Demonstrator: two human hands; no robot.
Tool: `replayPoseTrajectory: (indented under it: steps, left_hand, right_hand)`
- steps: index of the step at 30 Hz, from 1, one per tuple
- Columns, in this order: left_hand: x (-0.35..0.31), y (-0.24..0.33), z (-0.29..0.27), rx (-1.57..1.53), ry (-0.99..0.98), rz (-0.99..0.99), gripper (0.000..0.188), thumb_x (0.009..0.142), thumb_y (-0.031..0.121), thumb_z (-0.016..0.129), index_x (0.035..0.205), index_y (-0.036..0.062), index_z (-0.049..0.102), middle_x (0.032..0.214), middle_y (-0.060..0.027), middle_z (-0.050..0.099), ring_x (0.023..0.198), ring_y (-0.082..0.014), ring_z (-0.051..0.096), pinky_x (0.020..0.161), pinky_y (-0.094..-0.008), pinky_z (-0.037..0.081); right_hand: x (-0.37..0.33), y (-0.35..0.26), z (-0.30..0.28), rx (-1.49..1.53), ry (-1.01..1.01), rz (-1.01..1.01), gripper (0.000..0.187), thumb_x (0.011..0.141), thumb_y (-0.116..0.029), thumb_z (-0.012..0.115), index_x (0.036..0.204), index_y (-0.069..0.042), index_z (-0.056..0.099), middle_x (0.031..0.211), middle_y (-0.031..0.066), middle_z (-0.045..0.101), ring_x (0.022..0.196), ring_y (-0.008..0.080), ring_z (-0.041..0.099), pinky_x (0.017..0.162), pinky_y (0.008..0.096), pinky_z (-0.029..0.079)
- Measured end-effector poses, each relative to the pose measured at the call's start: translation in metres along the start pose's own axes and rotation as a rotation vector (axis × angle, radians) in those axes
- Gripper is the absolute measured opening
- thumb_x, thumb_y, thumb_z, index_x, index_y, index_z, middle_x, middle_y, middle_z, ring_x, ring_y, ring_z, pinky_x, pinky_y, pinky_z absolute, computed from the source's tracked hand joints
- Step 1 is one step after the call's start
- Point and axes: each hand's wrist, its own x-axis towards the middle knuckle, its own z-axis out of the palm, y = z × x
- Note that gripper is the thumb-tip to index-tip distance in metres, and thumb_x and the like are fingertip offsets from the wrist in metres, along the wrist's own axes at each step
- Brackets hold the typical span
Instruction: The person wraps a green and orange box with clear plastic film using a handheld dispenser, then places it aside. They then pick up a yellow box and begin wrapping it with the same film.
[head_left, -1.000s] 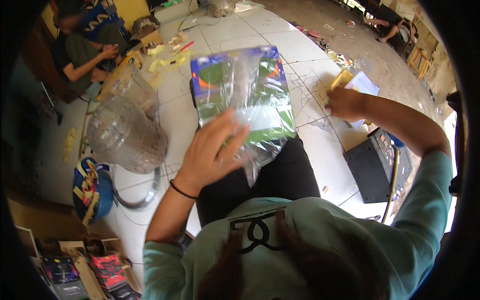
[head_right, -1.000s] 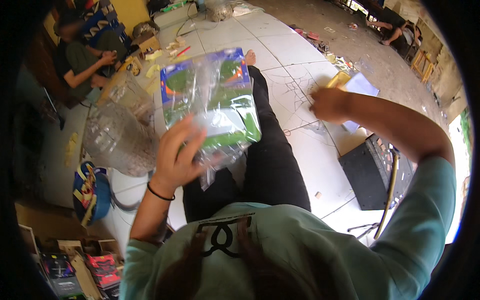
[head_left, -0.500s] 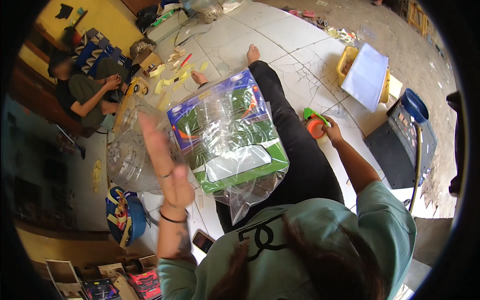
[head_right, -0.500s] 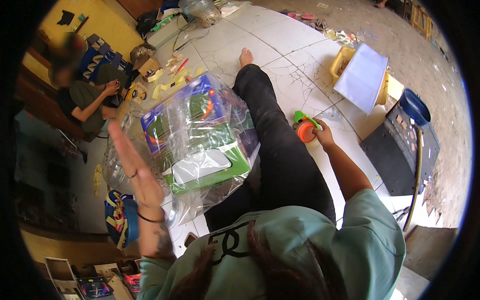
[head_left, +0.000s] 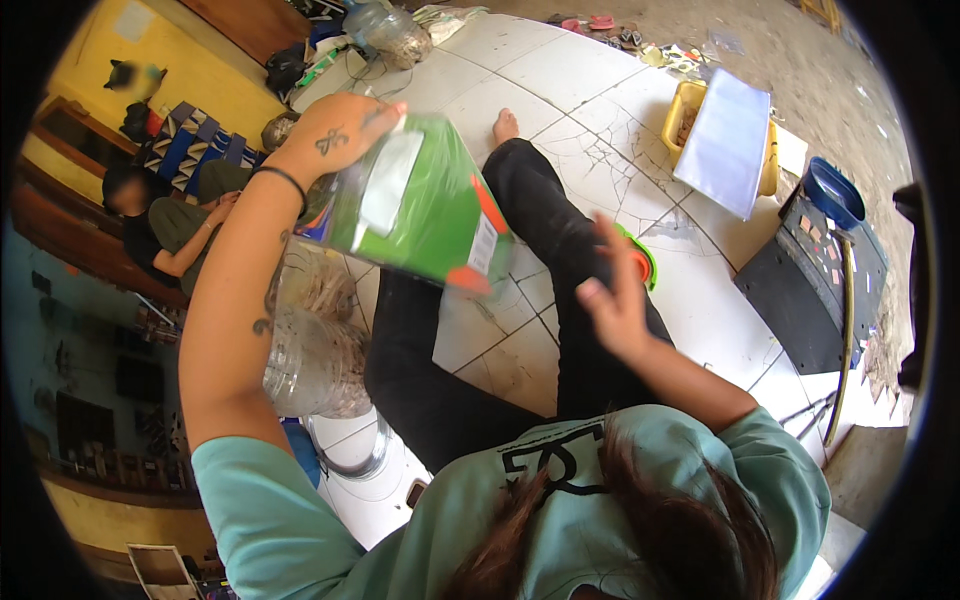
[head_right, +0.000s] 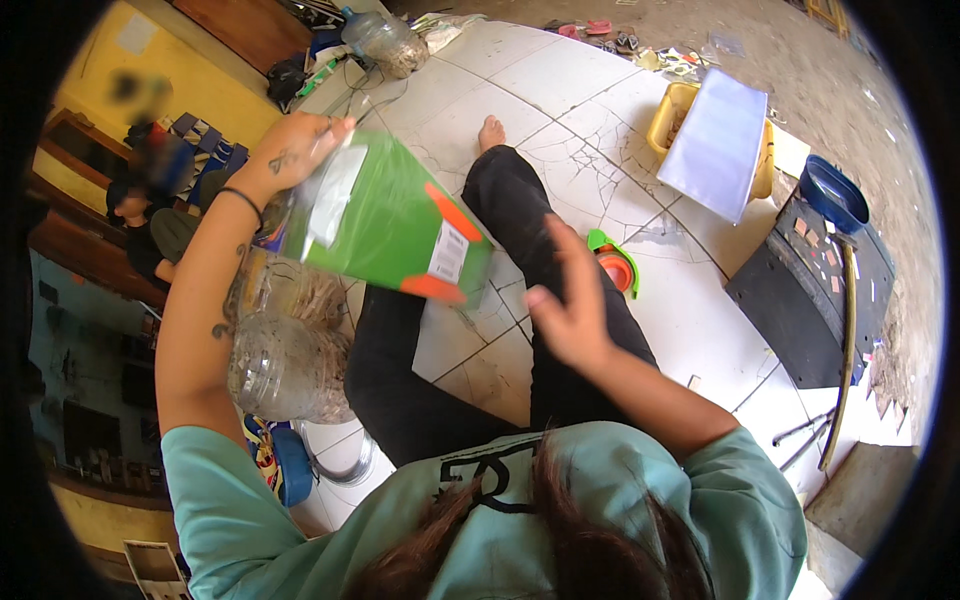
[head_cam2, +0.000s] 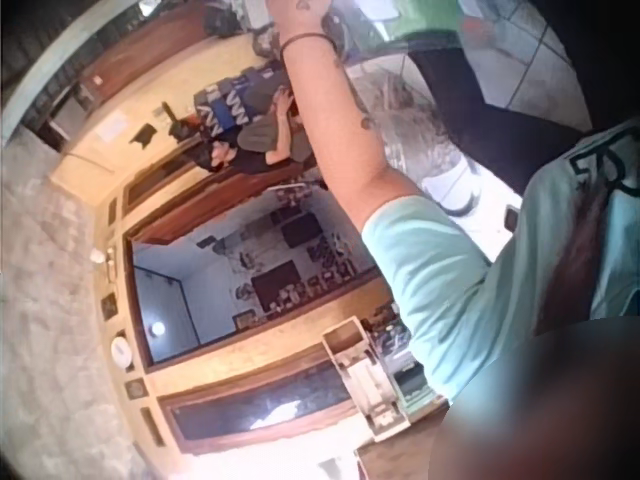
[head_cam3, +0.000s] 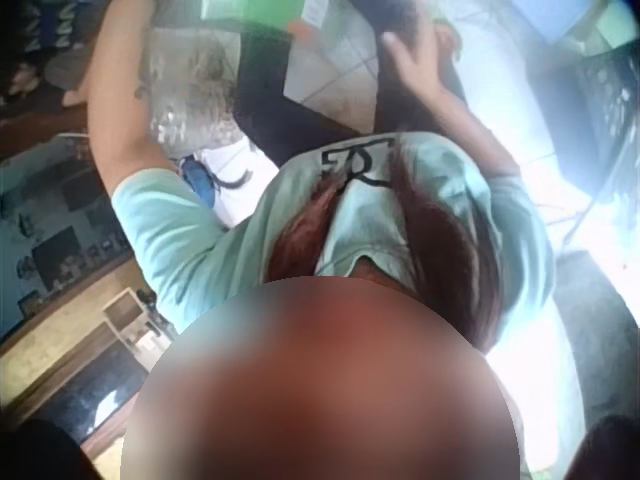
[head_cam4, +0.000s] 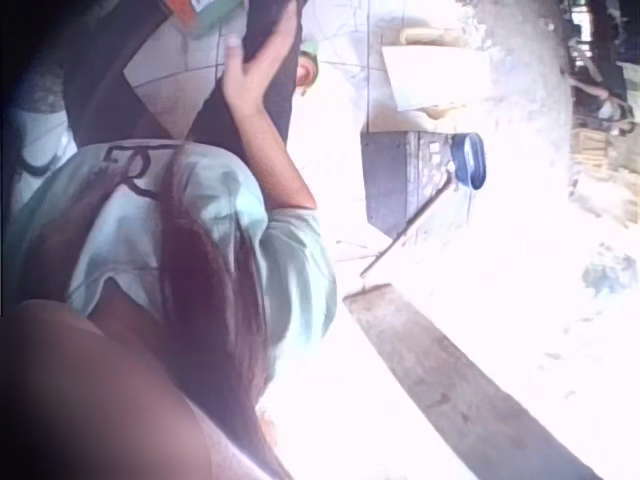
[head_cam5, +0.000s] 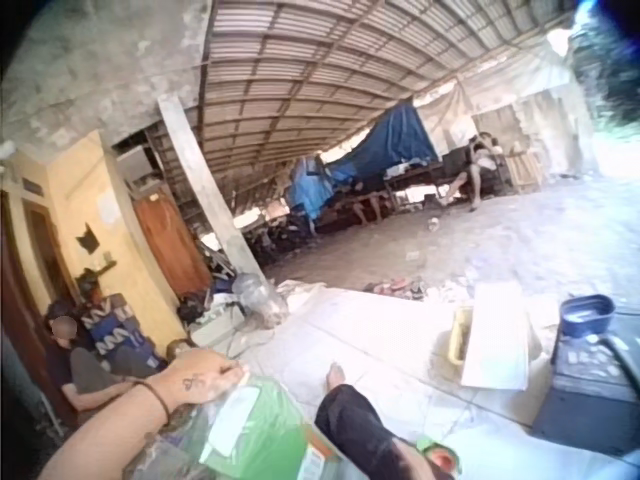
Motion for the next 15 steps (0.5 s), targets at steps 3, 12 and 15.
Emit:
replayPoseTrajectory:
  steps: [3,12,15]
  left_hand:
    - [0.015,-0.009,0.006,0.078,-0.076,-0.332,0.078,0.091,0.067,0.030,0.087,0.0006,0.070,0.085,-0.0240,0.066,0.084,-0.0389,0.063,0.079,-0.0454,0.049]
    - [-0.097,0.010,0.015,-1.340,-0.346,-0.250,0.078,0.085,0.049,0.065,0.141,0.0010,0.038,0.123,-0.0094,0.057,0.107,-0.0180,0.056,0.094,-0.0294,0.043]
    - [-0.135,0.040,0.038,-1.554,0.005,-0.160,0.085,0.088,0.033,0.064,0.149,0.0021,0.015,0.129,-0.0128,0.050,0.115,-0.0170,0.050,0.097,-0.0290,0.042]
  right_hand:
    - [0.035,-0.041,0.070,0.182,-0.117,-0.162,0.092,0.089,-0.042,0.058,0.148,0.007,0.006,0.155,0.0258,0.008,0.145,0.0366,0.010,0.115,0.0422,0.011]
    - [0.107,-0.031,0.128,1.013,0.231,0.296,0.064,0.099,-0.056,0.027,0.131,-0.004,0.044,0.128,0.0153,0.054,0.116,0.0256,0.052,0.100,0.0379,0.041]
    - [0.114,-0.052,0.109,1.117,0.063,0.360,0.059,0.099,-0.053,0.031,0.125,-0.004,0.048,0.117,0.0104,0.057,0.110,0.0221,0.054,0.097,0.0352,0.042]
